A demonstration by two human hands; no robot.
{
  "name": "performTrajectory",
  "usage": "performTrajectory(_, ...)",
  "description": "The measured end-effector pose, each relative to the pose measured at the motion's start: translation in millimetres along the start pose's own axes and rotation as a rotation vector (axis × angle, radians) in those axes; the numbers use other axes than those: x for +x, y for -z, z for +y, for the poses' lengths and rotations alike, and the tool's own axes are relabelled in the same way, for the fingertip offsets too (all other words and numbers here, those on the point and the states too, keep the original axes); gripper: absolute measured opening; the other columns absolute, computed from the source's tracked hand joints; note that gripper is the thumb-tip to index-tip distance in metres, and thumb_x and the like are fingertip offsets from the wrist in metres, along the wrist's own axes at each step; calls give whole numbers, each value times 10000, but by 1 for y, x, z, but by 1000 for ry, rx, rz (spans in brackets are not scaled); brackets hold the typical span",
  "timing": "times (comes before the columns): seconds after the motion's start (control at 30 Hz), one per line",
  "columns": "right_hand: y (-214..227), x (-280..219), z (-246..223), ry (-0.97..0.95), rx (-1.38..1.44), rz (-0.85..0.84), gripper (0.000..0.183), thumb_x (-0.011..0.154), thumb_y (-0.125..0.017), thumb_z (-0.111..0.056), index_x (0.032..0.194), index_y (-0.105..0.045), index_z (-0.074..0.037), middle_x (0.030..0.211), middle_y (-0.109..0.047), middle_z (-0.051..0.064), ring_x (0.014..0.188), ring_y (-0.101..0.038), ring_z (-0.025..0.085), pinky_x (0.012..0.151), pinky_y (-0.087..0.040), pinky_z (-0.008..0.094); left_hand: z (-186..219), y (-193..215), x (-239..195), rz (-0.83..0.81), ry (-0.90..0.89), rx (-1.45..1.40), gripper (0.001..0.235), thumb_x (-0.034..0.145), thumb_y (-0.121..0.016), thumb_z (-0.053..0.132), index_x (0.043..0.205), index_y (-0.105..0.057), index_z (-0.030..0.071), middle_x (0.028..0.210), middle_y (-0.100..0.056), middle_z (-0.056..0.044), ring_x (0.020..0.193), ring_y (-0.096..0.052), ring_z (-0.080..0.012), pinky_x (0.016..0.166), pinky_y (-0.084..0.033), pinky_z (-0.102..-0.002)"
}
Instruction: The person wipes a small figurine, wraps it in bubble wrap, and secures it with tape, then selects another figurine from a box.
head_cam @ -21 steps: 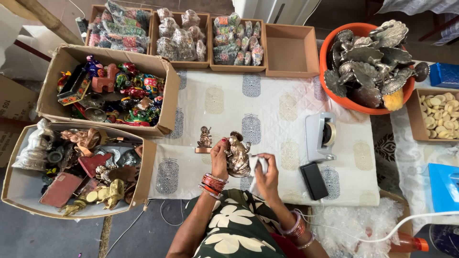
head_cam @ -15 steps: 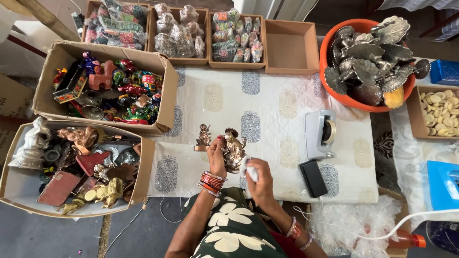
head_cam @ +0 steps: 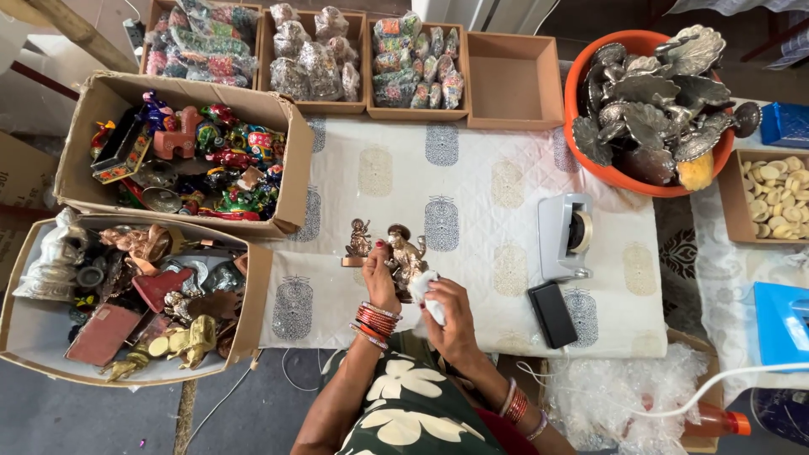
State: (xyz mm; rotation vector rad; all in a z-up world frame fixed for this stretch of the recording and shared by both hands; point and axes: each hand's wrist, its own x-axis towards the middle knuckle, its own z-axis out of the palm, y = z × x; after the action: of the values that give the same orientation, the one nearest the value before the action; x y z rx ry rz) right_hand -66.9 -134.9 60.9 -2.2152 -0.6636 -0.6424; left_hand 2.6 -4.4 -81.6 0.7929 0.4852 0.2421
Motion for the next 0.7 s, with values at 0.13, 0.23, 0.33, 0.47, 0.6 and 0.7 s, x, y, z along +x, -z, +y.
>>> performTrajectory(0.13, -10, -6, 21, 59, -11, 7, 211, 988, -639, -136, 1141, -506, -81, 1171, -586, 134, 1022, -656, 291, 810, -627, 384, 19, -16, -13, 56, 78, -15, 261, 1074, -579, 285, 878, -624, 119, 864, -612, 44, 795, -510, -68, 708, -442, -271)
performTrajectory(0.23, -30, -40, 57, -629, 674, 13, 174, 947, -579, -100, 1109, -533, -57, 1142, -569, 144, 821, -704, 182, 611, -642, 239, 22, -23, -19, 20, 103, 8, 275, 1039, -580, 319, 885, -653, 102, 873, -656, 32, 799, -532, -73, 716, -456, -271)
performTrajectory(0.33, -32, -44, 63, -1219, 564, -107, 233, 1097, -598, -100, 1324, -580, -47, 1017, -569, 336, 647, -410, 406, 470, -358, 353, 5, -14, -14, -19, 38, 60, 306, 1060, -609, 365, 932, -654, 91, 920, -630, 17, 853, -506, -81, 762, -447, -263)
performTrajectory(0.47, -23, -15, 19, -223, 99, 21, 232, 925, -648, -68, 1142, -566, -65, 1199, -573, 149, 1094, -611, 263, 859, -618, 351, 4, -14, -14, 94, 200, -9, 332, 1028, -521, 409, 1024, -608, 89, 1012, -613, -30, 908, -553, -132, 796, -484, -308)
performTrajectory(0.6, -17, -8, 20, 108, -121, -149, 390, 781, -716, -29, 1143, -581, -80, 1218, -593, 116, 1178, -554, 345, 1018, -520, 465, -17, 5, -8, 47, 161, 201, 443, 1112, -446, 431, 1115, -581, 8, 1003, -511, -109, 859, -492, -183, 761, -457, -355)
performTrajectory(0.7, -29, -3, 39, -44, 41, 31, 357, 875, -767, -37, 1170, -568, -74, 1240, -558, 114, 1182, -586, 304, 1050, -549, 396, -27, 10, -12, -84, -105, 274, 477, 1121, -416, 459, 1132, -579, 10, 1113, -598, -94, 1041, -561, -155, 974, -453, -273)
